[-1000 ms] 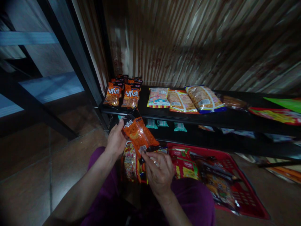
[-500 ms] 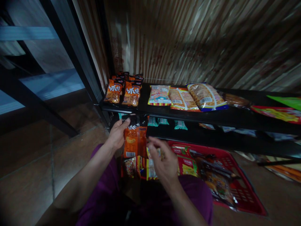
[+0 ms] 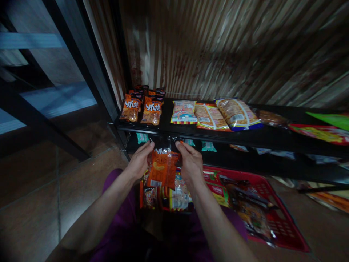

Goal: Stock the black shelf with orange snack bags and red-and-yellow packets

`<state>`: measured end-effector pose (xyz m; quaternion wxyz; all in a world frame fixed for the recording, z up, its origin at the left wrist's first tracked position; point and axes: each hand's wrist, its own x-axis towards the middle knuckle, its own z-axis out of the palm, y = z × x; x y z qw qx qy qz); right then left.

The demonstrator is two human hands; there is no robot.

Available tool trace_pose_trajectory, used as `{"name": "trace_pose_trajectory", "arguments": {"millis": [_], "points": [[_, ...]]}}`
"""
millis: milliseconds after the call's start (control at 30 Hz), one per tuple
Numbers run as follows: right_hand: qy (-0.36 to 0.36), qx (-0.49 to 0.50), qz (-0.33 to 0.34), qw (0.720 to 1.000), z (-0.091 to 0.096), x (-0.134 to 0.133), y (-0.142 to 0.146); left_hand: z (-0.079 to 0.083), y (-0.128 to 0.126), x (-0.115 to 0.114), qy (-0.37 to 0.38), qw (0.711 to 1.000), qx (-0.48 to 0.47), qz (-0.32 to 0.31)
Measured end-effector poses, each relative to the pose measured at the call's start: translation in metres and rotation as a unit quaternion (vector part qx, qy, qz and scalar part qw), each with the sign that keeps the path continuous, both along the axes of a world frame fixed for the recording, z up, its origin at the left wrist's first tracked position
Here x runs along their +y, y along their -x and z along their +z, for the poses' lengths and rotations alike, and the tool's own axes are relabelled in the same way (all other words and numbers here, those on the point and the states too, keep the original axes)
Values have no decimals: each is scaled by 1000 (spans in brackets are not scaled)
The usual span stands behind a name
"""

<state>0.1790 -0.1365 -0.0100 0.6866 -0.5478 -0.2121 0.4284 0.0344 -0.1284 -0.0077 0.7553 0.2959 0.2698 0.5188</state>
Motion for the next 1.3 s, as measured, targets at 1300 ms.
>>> {"name": "trace_pose_trajectory", "arguments": {"millis": [1300], "points": [[18, -95, 154, 983, 24, 45, -42, -33, 18, -36, 85, 996, 4, -33]]}}
